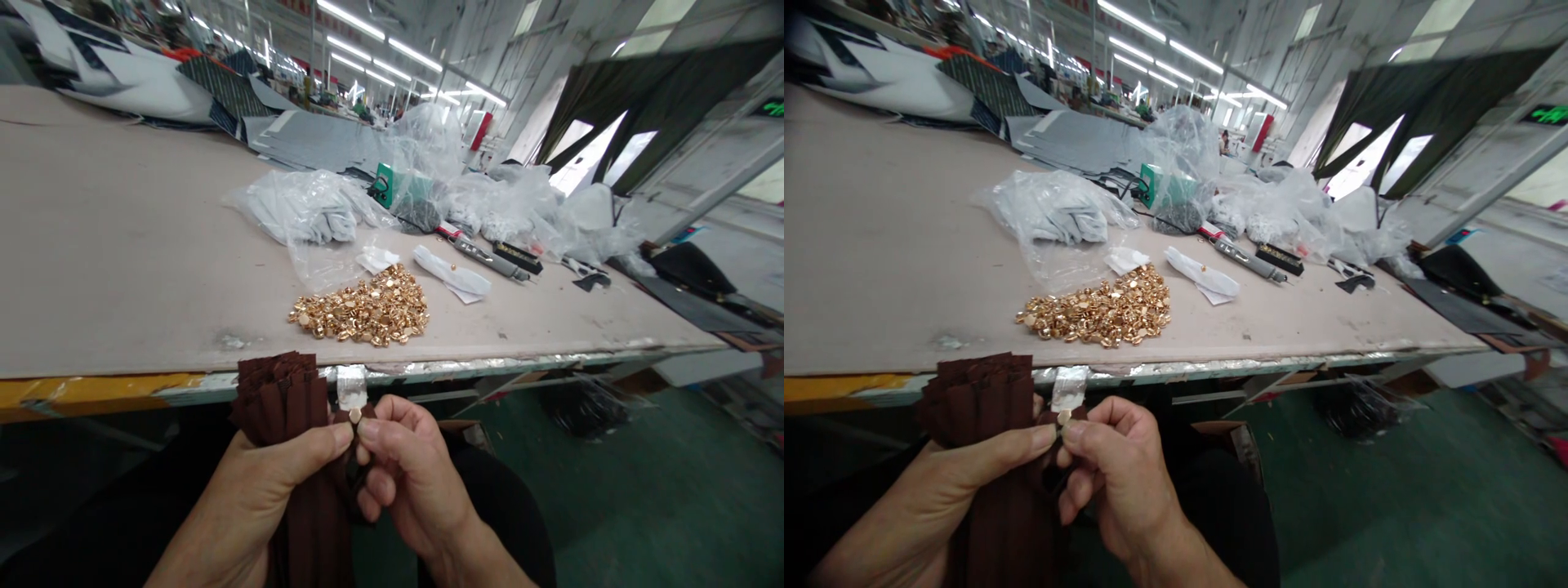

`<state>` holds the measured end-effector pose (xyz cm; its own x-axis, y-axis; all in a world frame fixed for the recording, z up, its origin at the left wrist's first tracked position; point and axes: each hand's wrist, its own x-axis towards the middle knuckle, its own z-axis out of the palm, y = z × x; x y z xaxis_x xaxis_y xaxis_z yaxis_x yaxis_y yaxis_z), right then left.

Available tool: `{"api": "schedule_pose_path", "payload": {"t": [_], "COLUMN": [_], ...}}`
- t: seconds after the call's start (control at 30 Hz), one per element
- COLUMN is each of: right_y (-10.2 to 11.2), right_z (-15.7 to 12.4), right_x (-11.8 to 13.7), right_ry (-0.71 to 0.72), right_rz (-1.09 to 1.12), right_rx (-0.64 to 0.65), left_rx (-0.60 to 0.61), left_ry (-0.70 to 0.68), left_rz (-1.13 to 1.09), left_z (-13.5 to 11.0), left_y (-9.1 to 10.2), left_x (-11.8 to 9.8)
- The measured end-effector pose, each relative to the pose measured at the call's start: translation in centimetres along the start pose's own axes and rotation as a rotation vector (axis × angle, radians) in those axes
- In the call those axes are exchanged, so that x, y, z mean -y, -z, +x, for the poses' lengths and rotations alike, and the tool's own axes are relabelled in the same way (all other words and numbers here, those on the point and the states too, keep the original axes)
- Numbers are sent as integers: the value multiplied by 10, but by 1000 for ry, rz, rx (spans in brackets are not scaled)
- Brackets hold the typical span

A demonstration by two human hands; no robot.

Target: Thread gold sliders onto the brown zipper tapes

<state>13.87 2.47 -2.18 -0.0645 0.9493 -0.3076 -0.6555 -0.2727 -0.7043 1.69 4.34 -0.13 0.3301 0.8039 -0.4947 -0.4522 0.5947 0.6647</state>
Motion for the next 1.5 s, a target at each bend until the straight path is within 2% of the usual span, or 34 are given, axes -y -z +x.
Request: {"api": "schedule_pose_path", "payload": {"t": [0.3,0.5,0.7,1.0,1.4,1.5], "right_y": [0,1,6,8,10,10], "right_z": [1,2,2,3,5,6], "right_x": [2,0,-1,1,-3,-2], "right_ry": [-1,60,90,69,100,104], "right_rz": [-3,-21,-53,-132,-123,-134], "right_rx": [-10,44,101,57,81,95], "left_rx": [-28,3,-113,-147,-219,-186], "left_ry": [-25,-61,-114,-209,-315,-353], "left_rz": [26,90,80,198,285,331], "left_z": [1,2,2,-1,3,3], "left_y": [-1,3,0,6,7,8], "left_x": [0,2,1,4,9,9]}}
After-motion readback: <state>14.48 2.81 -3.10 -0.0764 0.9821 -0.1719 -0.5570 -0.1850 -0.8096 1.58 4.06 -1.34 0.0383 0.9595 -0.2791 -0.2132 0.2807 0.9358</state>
